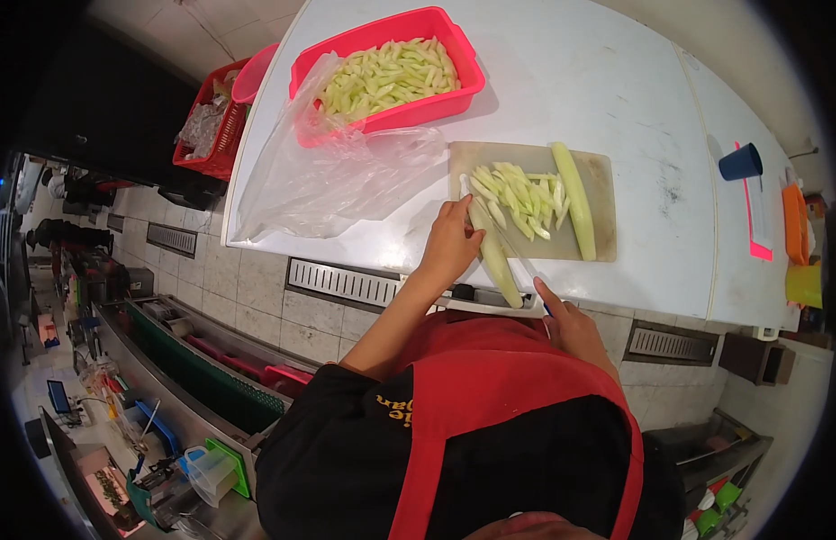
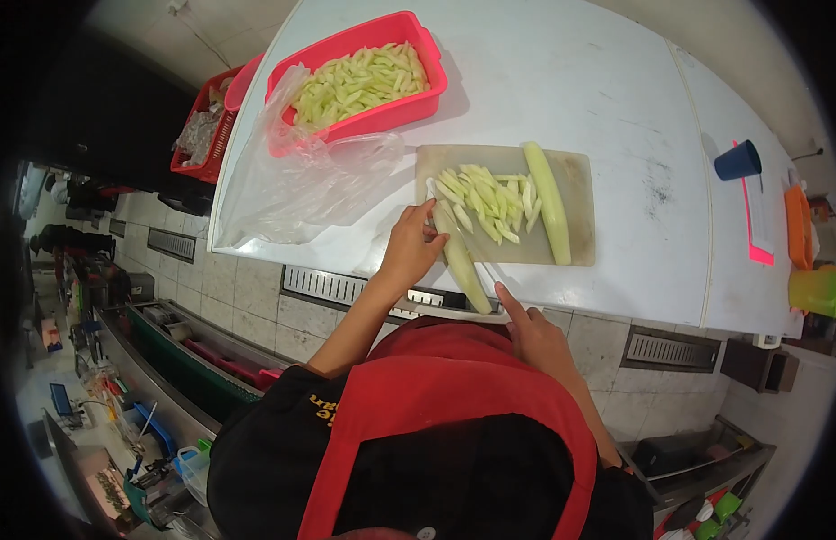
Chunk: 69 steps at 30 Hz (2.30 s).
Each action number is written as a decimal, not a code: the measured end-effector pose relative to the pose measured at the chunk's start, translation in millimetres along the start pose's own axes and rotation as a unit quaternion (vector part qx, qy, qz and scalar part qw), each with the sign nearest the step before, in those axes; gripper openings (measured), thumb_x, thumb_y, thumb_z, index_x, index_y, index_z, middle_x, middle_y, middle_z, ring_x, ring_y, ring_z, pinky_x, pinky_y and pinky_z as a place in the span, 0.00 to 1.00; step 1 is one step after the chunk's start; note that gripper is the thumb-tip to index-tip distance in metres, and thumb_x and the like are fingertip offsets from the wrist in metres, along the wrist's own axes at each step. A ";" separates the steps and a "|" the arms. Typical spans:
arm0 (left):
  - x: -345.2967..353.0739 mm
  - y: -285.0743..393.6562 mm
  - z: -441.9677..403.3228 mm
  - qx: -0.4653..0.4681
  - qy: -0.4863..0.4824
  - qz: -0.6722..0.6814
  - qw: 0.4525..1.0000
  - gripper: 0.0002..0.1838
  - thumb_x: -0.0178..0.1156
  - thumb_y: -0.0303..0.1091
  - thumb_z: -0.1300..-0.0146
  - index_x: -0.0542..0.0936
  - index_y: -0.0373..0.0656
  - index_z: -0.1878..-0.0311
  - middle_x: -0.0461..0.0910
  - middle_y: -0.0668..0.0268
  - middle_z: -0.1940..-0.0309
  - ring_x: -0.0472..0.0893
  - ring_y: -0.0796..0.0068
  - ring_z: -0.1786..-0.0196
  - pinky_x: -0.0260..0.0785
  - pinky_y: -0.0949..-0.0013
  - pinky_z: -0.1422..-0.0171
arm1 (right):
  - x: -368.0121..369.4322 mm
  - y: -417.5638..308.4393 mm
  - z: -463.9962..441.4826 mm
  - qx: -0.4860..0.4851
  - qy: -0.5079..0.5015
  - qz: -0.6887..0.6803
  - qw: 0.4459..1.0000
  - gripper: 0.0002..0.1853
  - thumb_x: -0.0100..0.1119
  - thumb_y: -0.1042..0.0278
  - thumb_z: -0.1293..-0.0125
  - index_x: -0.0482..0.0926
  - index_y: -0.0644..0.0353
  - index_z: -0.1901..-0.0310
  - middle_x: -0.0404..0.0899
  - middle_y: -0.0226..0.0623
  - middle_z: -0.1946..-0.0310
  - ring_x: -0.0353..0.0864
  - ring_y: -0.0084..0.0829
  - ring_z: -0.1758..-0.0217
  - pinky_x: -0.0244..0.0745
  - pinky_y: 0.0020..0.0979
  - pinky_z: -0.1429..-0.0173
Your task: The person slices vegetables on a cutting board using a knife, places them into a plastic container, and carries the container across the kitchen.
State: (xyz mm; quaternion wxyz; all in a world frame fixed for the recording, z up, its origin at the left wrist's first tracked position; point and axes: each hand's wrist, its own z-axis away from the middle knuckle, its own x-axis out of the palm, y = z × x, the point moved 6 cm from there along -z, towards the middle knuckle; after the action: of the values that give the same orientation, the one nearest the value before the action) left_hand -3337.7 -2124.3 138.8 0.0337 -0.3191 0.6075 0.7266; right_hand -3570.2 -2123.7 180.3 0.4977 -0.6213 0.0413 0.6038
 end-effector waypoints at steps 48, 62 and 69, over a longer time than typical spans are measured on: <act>7.5 -5.6 9.9 0.039 0.078 0.026 0.996 0.20 0.63 0.20 0.46 0.77 0.32 0.47 0.77 0.53 0.53 0.82 0.64 0.63 0.76 0.69 0.57 | 19.4 13.6 -17.0 -0.047 0.088 -0.059 0.993 0.33 0.54 0.76 0.38 0.61 0.42 0.31 0.77 0.49 0.72 0.79 0.51 0.69 0.74 0.46 0.63; 5.4 -5.9 11.2 0.041 0.098 0.017 0.994 0.16 0.65 0.24 0.45 0.80 0.34 0.52 0.80 0.54 0.62 0.83 0.66 0.65 0.76 0.70 0.59 | -4.8 10.0 2.7 -0.027 0.030 -0.048 0.998 0.32 0.53 0.76 0.38 0.62 0.41 0.32 0.78 0.52 0.70 0.79 0.52 0.67 0.74 0.47 0.61; 5.0 -2.0 16.9 -0.035 0.018 0.000 0.999 0.24 0.68 0.28 0.47 0.78 0.37 0.45 0.82 0.58 0.68 0.82 0.68 0.68 0.75 0.69 0.60 | 15.5 18.4 -15.3 -0.038 0.035 -0.069 0.996 0.32 0.52 0.76 0.37 0.60 0.42 0.31 0.79 0.55 0.69 0.79 0.55 0.66 0.73 0.47 0.60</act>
State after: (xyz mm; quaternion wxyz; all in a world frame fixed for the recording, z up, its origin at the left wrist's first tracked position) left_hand -3347.9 -2110.2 135.6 0.0113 -0.3334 0.5824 0.7413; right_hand -3567.2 -2134.7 154.1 0.5127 -0.6617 -0.0074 0.5470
